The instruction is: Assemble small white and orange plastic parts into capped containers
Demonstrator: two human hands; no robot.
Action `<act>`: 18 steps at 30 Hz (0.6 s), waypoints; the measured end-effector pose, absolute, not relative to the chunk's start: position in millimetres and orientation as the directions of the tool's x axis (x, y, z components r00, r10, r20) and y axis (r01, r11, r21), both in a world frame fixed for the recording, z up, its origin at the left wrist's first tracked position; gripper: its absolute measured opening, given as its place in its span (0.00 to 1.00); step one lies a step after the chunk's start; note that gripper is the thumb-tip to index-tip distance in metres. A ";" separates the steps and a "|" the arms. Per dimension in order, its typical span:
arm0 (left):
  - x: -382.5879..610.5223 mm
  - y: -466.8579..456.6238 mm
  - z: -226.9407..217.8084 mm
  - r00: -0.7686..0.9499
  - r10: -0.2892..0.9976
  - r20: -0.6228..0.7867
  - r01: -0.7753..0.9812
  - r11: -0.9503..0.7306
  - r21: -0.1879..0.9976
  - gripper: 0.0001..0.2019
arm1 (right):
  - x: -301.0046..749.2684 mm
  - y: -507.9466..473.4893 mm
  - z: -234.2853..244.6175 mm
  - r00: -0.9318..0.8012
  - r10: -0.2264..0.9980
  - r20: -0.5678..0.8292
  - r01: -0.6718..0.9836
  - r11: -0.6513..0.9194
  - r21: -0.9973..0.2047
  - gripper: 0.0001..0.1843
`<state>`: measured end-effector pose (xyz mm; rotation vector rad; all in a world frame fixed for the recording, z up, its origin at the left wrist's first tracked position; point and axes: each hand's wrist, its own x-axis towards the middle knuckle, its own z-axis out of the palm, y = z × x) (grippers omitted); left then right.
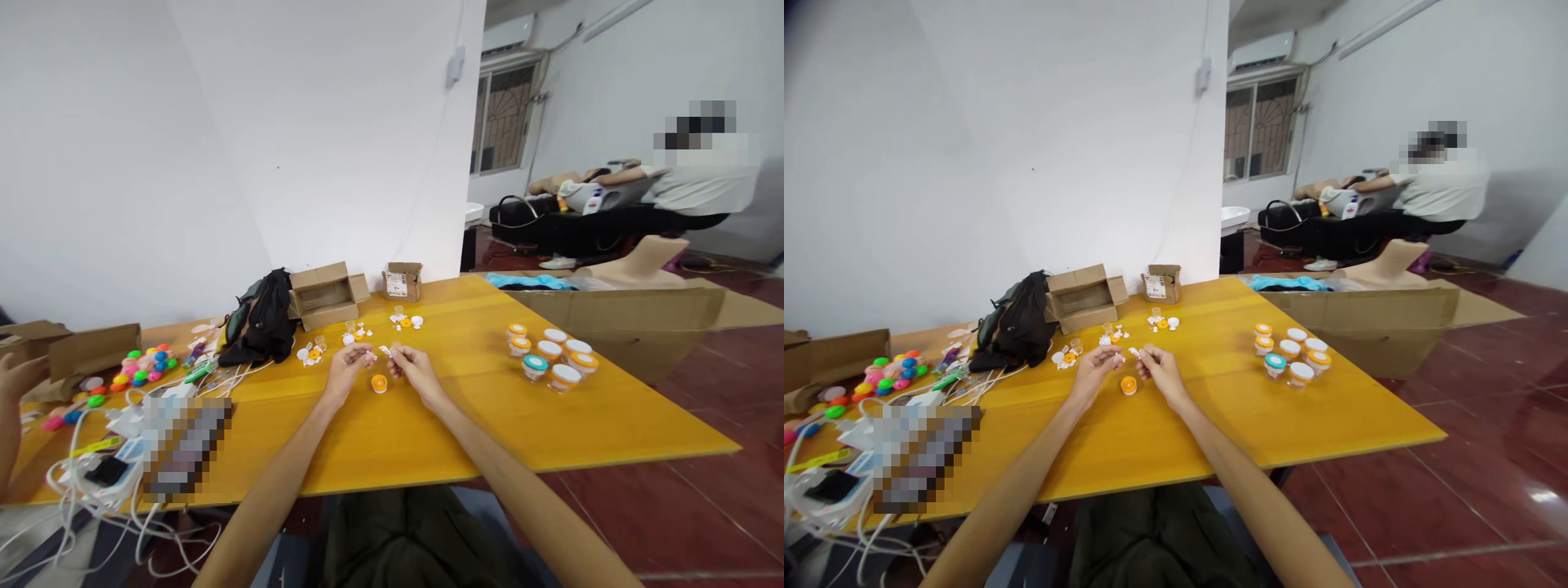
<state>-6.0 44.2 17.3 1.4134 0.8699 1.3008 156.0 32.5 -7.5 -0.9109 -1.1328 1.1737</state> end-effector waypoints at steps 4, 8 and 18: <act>-4.0 42.9 18.6 0.147 0.951 0.271 -0.140 -0.252 0.958 0.13 | 154.0 31.6 -6.3 -0.019 0.985 0.173 -0.236 0.163 -0.958 0.28; -2.6 42.2 18.7 0.115 0.946 0.304 -0.097 -0.294 0.951 0.12 | 151.9 31.9 -6.6 -0.039 0.986 0.162 -0.233 0.149 -0.961 0.28; -0.2 43.3 15.4 0.111 0.946 0.305 -0.092 -0.295 0.951 0.11 | 149.5 29.9 -2.3 -0.072 0.977 0.198 -0.181 0.183 -0.966 0.30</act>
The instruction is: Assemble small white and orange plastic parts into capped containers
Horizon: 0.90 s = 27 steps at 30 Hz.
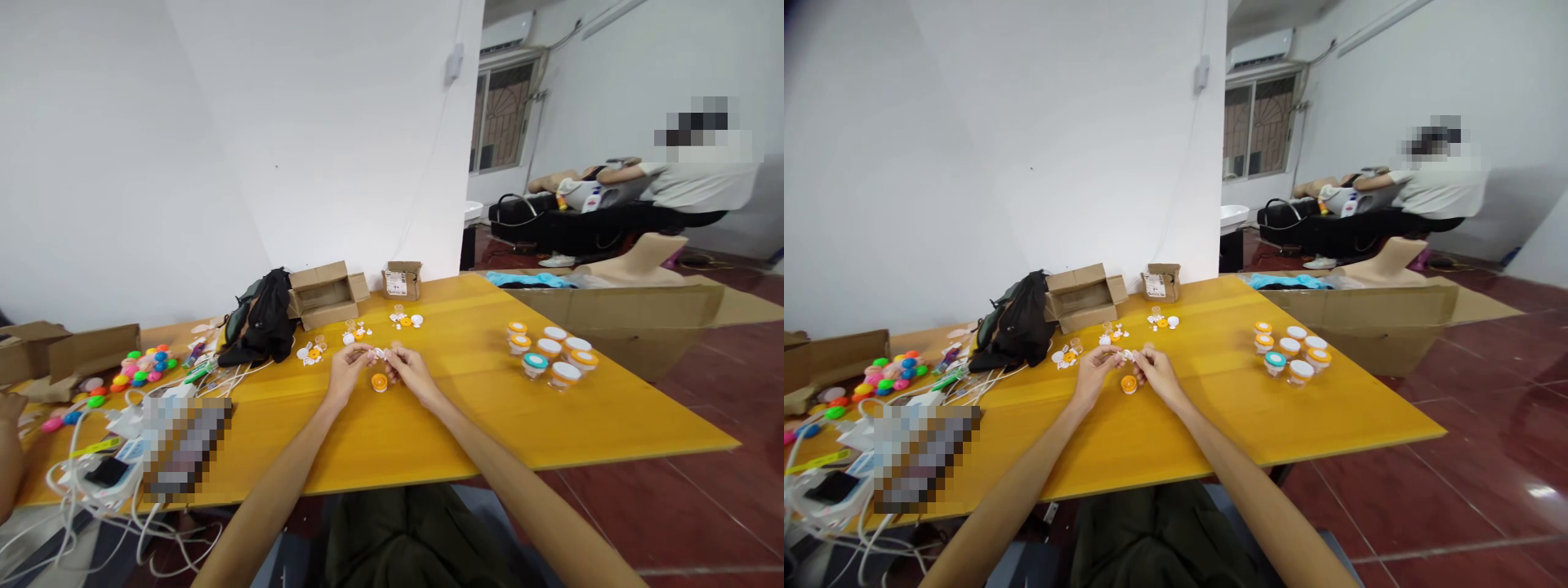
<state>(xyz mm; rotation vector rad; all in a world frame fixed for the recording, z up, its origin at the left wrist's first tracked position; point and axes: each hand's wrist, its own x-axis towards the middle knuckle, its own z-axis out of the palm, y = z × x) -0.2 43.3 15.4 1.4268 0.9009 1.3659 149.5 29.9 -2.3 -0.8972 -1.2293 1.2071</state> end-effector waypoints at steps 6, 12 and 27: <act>0.7 41.5 18.0 0.120 0.945 0.305 -0.101 -0.294 0.950 0.13 | 148.3 30.9 -5.0 -0.142 0.956 0.256 -0.136 0.237 -0.962 0.29; 2.8 41.8 16.8 0.139 0.954 0.265 -0.128 -0.248 0.960 0.14 | 147.6 32.4 -6.4 -0.157 0.948 0.276 -0.128 0.257 -0.958 0.29; 3.3 41.7 16.2 0.158 0.961 0.225 -0.159 -0.200 0.967 0.15 | 149.3 31.3 -7.5 -0.173 0.914 0.368 -0.034 0.368 -0.929 0.28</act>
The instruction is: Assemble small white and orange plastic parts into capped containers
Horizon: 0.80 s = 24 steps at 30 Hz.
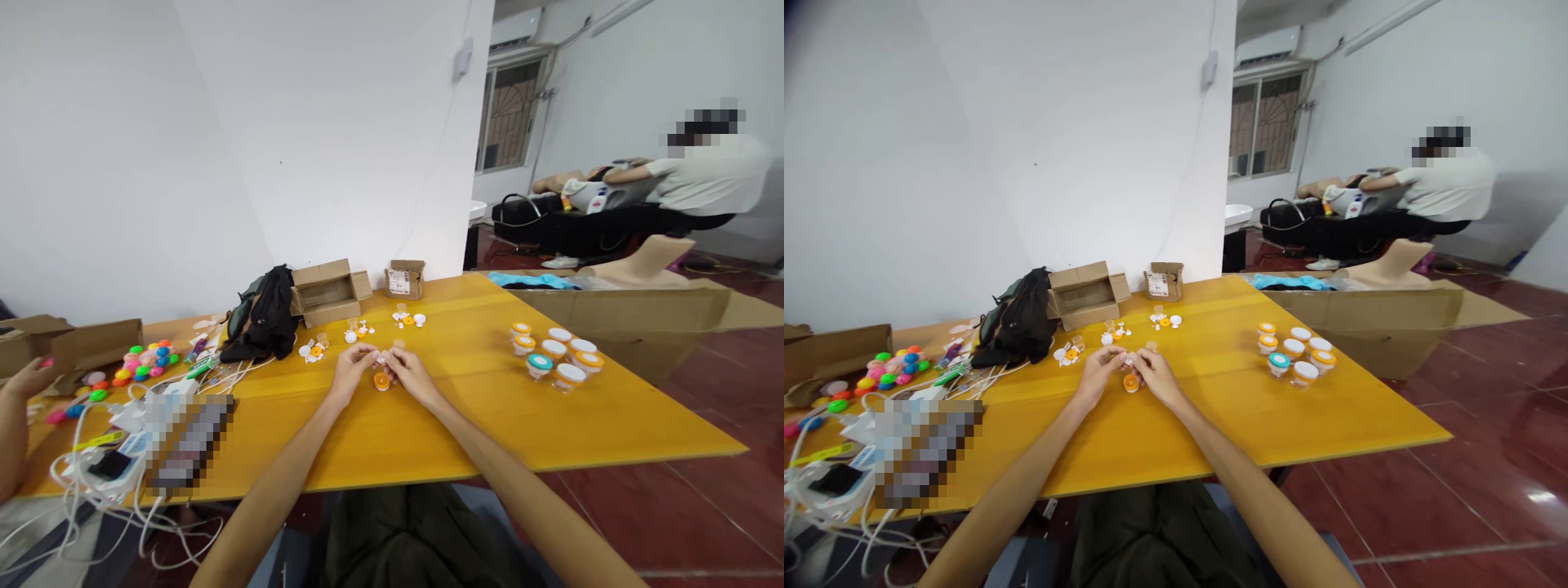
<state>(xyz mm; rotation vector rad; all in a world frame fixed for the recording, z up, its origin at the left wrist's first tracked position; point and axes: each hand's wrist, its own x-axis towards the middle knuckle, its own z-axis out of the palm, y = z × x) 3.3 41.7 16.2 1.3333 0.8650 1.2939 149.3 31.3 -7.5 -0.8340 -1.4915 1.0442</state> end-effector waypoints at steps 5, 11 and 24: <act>3.5 41.3 17.6 0.143 0.962 0.232 -0.163 -0.208 0.964 0.14 | 150.3 29.0 -6.4 -0.146 0.903 0.403 0.012 0.409 -0.912 0.24; 2.7 41.9 17.6 0.127 0.963 0.239 -0.176 -0.215 0.961 0.14 | 148.6 24.9 -4.3 -0.105 0.858 0.503 0.083 0.511 -0.855 0.14; 3.2 37.8 20.8 0.162 0.959 0.231 -0.194 -0.199 0.961 0.16 | 148.1 25.6 -5.4 -0.058 0.828 0.558 0.145 0.560 -0.816 0.08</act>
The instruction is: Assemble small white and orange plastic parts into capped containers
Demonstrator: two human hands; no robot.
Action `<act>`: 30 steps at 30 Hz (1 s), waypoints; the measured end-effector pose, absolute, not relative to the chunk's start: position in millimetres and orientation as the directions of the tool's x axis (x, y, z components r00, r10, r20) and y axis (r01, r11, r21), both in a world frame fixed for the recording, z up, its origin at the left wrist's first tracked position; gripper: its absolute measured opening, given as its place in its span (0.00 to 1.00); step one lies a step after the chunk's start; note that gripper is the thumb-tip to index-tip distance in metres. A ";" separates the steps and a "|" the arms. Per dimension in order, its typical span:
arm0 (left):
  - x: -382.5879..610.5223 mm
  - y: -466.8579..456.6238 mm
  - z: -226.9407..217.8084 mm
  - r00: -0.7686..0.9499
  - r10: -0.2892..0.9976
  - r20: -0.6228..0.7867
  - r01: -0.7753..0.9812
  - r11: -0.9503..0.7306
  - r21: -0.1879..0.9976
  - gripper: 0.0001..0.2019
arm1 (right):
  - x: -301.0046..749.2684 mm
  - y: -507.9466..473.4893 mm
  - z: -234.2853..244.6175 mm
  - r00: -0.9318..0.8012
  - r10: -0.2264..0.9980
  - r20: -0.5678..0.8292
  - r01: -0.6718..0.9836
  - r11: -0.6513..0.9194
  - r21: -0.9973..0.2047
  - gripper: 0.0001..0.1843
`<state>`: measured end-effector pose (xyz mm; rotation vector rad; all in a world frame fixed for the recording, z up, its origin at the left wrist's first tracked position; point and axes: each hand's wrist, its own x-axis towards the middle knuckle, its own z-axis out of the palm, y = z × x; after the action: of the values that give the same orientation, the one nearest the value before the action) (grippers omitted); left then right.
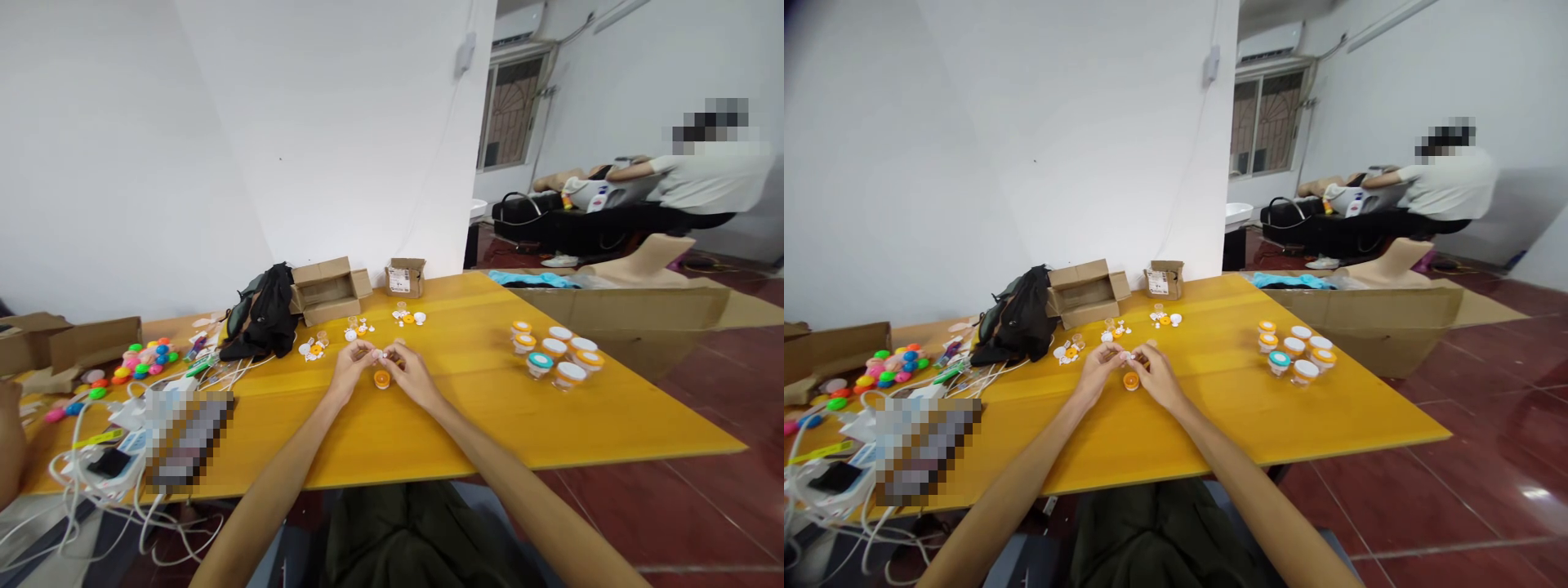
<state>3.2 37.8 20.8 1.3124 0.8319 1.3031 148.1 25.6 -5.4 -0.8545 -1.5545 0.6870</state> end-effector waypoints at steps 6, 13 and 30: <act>2.9 35.3 23.1 0.169 0.951 0.258 -0.159 -0.232 0.960 0.15 | 148.4 25.9 -6.8 -0.057 0.840 0.539 0.167 0.540 -0.825 0.06; 2.2 37.2 20.4 0.191 0.951 0.243 -0.136 -0.220 0.966 0.17 | 147.9 25.6 -7.2 -0.044 0.842 0.538 0.147 0.538 -0.830 0.07; 0.4 33.4 24.5 0.255 0.939 0.231 -0.163 -0.193 0.968 0.14 | 150.0 22.8 -0.8 -0.056 0.873 0.485 0.057 0.487 -0.871 0.09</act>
<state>0.4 33.4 24.5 1.3785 0.7957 1.2135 150.0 22.8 -0.8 -0.8529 -1.4862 0.8188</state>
